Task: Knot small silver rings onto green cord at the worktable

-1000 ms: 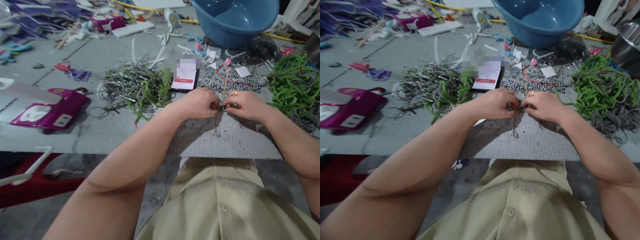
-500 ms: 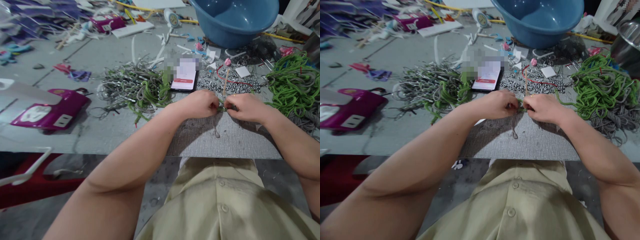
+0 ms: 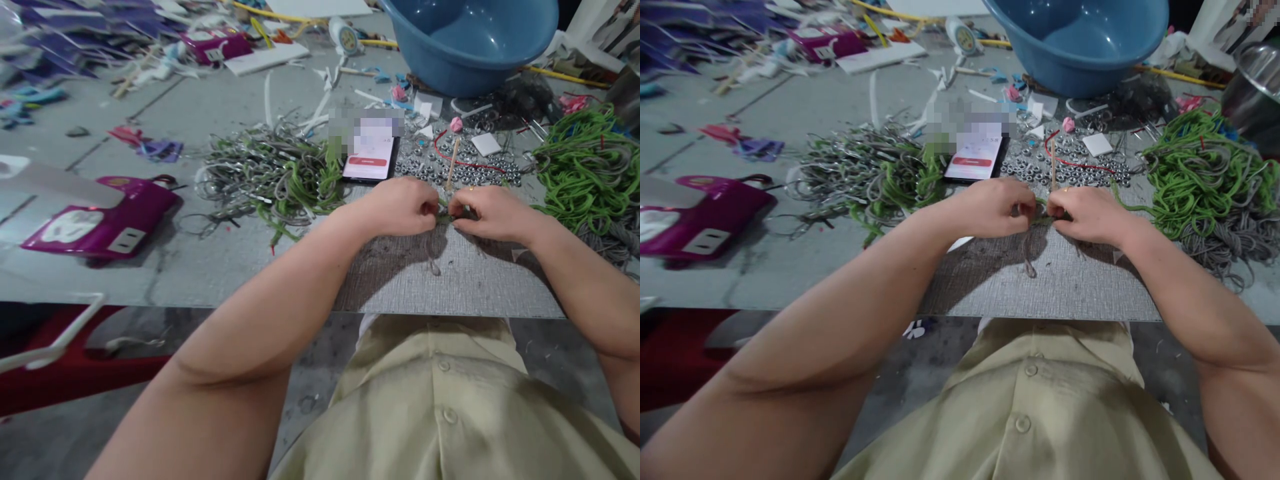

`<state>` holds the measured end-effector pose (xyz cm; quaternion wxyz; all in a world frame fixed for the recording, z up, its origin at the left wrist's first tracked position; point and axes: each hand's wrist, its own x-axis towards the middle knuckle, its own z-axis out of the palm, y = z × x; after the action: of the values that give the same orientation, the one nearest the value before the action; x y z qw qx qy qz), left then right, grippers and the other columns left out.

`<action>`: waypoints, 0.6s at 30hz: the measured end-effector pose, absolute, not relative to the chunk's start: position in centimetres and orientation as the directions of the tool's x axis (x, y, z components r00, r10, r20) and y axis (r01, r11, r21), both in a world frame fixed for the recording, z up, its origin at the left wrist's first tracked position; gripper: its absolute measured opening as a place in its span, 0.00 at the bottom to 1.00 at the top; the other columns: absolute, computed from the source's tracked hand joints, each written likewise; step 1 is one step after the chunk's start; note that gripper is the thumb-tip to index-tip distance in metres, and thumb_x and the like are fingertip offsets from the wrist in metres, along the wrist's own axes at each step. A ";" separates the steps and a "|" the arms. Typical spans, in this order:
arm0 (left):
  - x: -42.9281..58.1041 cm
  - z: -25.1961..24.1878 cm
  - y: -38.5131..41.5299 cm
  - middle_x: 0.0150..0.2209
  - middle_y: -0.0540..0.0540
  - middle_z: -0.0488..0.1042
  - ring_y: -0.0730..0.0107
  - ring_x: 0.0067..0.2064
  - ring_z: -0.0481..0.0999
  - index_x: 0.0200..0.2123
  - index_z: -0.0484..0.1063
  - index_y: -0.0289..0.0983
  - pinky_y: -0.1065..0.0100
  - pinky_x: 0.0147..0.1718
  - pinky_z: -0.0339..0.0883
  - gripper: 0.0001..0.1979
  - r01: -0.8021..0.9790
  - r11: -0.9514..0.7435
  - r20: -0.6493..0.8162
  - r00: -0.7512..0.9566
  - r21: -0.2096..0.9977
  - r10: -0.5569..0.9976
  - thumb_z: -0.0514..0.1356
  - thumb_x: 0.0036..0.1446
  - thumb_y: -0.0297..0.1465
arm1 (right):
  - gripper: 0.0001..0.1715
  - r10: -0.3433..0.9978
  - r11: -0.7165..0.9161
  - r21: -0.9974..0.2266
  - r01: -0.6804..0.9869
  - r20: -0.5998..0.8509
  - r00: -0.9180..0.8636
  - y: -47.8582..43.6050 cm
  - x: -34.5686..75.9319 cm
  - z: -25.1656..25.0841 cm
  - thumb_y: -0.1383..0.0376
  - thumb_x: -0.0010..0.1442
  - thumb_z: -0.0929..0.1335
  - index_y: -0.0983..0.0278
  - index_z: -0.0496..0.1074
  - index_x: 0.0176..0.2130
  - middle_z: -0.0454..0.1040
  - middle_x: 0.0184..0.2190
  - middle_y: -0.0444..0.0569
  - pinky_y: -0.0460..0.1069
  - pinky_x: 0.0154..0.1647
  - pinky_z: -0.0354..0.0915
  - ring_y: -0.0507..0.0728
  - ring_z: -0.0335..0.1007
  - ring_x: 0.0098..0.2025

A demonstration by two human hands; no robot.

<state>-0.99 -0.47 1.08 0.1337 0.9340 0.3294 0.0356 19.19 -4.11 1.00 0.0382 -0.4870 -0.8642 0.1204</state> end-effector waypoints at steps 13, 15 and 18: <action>-3.5 0.0 1.3 0.34 0.45 0.77 0.63 0.37 0.76 0.36 0.78 0.39 0.68 0.38 0.67 0.11 0.824 -0.566 0.096 0.561 0.035 0.823 0.60 0.51 0.36 | 0.10 0.868 0.495 -0.345 0.798 0.145 -0.476 -4.1 19.5 0.4 0.64 0.57 0.65 0.62 0.75 0.36 0.76 0.32 0.47 0.49 0.33 0.55 0.52 0.63 0.29; -3.5 -0.2 1.2 0.36 0.44 0.78 0.61 0.39 0.77 0.38 0.78 0.38 0.65 0.40 0.68 0.12 0.849 -0.527 0.110 0.522 0.019 0.846 0.61 0.52 0.36 | 0.10 0.869 0.493 -0.349 0.797 0.149 -0.472 -4.1 19.6 0.4 0.64 0.57 0.64 0.62 0.75 0.36 0.77 0.32 0.47 0.49 0.33 0.55 0.53 0.63 0.29; -3.4 -0.7 1.1 0.35 0.43 0.77 0.59 0.39 0.78 0.39 0.78 0.37 0.61 0.41 0.68 0.12 0.870 -0.493 0.124 0.488 0.008 0.864 0.61 0.53 0.35 | 0.11 0.866 0.498 -0.351 0.793 0.154 -0.475 -4.1 19.6 0.3 0.63 0.57 0.64 0.62 0.75 0.36 0.77 0.33 0.48 0.49 0.34 0.56 0.54 0.66 0.31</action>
<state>-3.38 1.07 -0.67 -0.0278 0.8622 0.5027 0.0555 19.63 -4.06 0.28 0.1571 -0.4875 -0.8509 0.1164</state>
